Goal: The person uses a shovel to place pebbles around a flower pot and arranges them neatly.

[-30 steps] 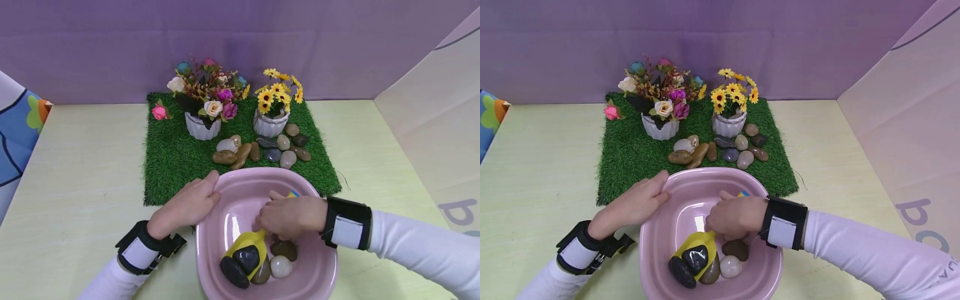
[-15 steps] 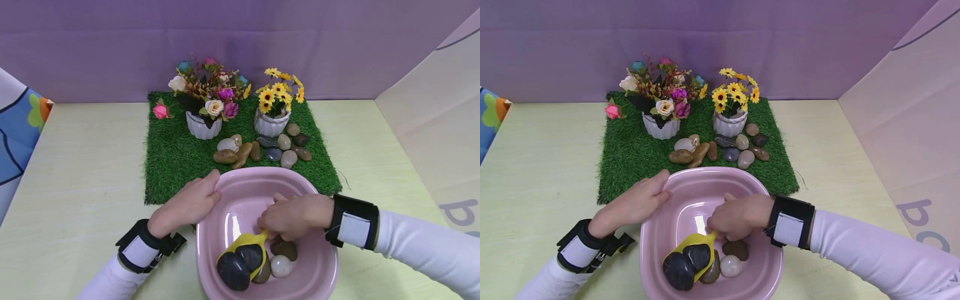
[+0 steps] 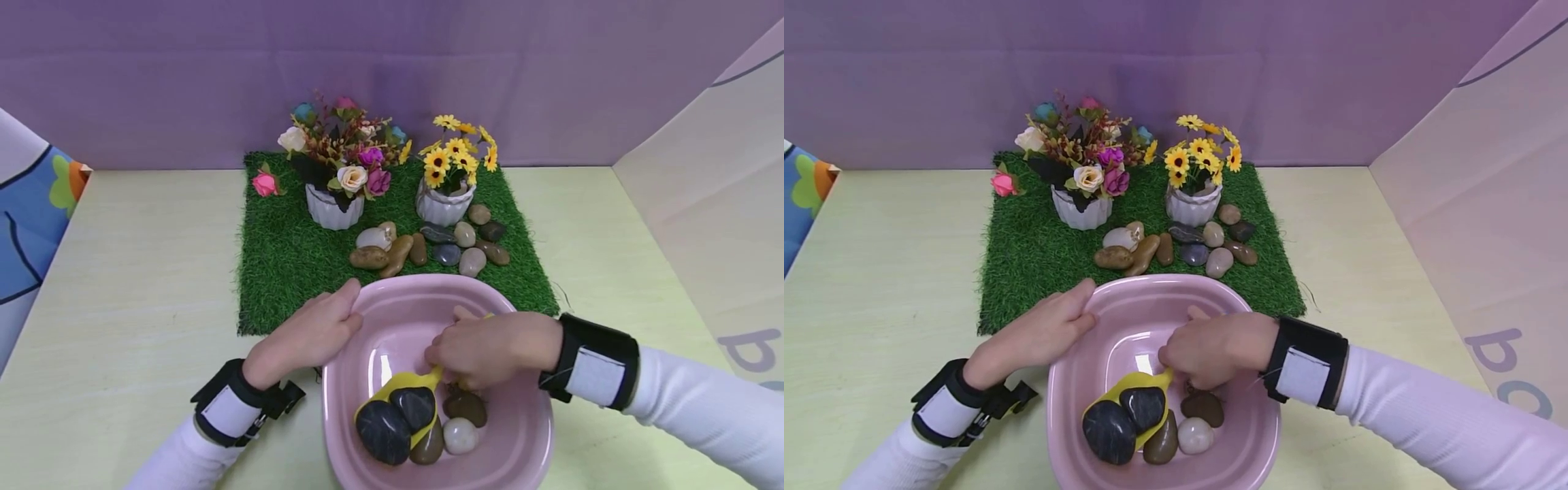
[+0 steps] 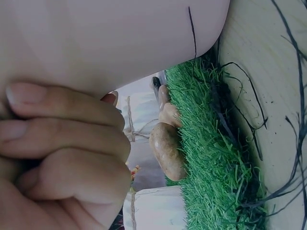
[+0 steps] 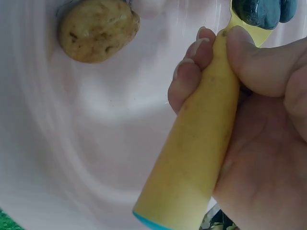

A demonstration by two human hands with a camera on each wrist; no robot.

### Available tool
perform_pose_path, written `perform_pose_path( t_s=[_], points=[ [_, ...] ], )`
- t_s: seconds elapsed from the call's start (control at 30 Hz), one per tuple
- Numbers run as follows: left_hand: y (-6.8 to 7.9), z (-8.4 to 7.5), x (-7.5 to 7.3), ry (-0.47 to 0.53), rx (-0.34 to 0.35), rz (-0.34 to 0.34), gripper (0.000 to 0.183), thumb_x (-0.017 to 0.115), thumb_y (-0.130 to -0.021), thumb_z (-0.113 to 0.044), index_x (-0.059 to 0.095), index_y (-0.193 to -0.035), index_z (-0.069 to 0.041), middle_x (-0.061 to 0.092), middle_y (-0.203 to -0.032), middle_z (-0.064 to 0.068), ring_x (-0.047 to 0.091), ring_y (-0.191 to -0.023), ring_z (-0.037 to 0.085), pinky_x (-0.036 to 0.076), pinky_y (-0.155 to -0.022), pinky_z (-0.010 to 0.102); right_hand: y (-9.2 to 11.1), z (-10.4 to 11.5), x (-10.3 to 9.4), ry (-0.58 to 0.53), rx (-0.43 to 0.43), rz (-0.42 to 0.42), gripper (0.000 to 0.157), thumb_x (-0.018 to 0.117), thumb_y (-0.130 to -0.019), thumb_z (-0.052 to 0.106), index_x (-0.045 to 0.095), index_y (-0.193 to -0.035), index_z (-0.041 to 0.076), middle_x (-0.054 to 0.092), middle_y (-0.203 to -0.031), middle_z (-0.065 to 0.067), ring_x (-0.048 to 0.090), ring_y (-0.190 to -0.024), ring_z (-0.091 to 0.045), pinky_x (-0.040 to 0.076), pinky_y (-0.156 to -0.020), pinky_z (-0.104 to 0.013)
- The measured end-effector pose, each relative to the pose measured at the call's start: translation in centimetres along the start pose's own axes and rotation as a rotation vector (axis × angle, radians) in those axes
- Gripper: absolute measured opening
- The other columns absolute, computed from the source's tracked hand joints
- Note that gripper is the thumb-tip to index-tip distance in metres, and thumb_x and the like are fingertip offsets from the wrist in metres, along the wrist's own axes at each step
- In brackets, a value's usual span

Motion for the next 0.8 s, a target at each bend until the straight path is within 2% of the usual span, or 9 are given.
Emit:
perform_pose_path(
  t_s=[0.17,0.37,0.53,0.7,0.8],
  points=[
    [0.0,0.0,0.0,0.002,-0.002,0.004,0.006,0.044,-0.098,-0.011,0.041,-0.097,-0.006,0.054,-0.07,0.01,0.058,-0.046,0.012,0.051,-0.043,0.029,0.5,-0.1,0.0,-0.001,-0.013,-0.027,0.012,0.065,-0.085,0.01,0.066,-0.097,0.013,0.071,-0.093,0.003,0.051,-0.074,-0.006,0.027,-0.076,-0.032],
    [-0.1,0.0,0.1,0.008,0.0,0.011,0.005,0.044,-0.098,-0.01,0.042,-0.098,-0.006,0.055,-0.071,0.011,0.059,-0.046,0.012,0.052,-0.042,0.028,1.3,-0.7,-0.1,0.031,0.011,-0.086,0.02,0.066,-0.087,0.012,0.067,-0.106,0.015,0.072,-0.102,0.005,0.059,-0.088,-0.005,0.031,-0.086,-0.036],
    [-0.1,0.0,0.0,0.017,-0.003,0.018,0.005,0.043,-0.098,-0.01,0.042,-0.099,-0.006,0.055,-0.071,0.011,0.059,-0.045,0.012,0.051,-0.04,0.028,2.1,-1.0,-0.4,0.03,-0.002,-0.13,0.021,0.064,-0.088,0.011,0.066,-0.109,0.014,0.072,-0.107,0.003,0.06,-0.093,-0.008,0.031,-0.085,-0.036],
    [-0.1,0.0,0.0,0.006,0.0,0.018,0.005,0.043,-0.098,-0.01,0.041,-0.098,-0.006,0.053,-0.069,0.009,0.058,-0.045,0.012,0.051,-0.043,0.029,3.0,-1.2,-1.0,-0.017,-0.015,-0.127,0.021,0.06,-0.09,0.007,0.066,-0.109,0.012,0.072,-0.108,0.002,0.062,-0.095,-0.008,0.039,-0.093,-0.04],
    [-0.1,0.0,0.0,0.003,0.006,0.019,0.005,0.043,-0.098,-0.01,0.04,-0.097,-0.006,0.052,-0.068,0.009,0.057,-0.045,0.012,0.05,-0.044,0.03,3.7,-1.3,-1.5,-0.036,-0.008,-0.12,0.018,0.056,-0.092,0.006,0.065,-0.107,0.012,0.071,-0.106,0.001,0.061,-0.094,-0.008,0.04,-0.098,-0.045]
  ],
)
Point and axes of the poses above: each hand's wrist, its own y-axis away from the middle knuckle, its own x-axis out of the palm, z = x × y, the point moved 4 cm from there along -y, towards the middle knuckle
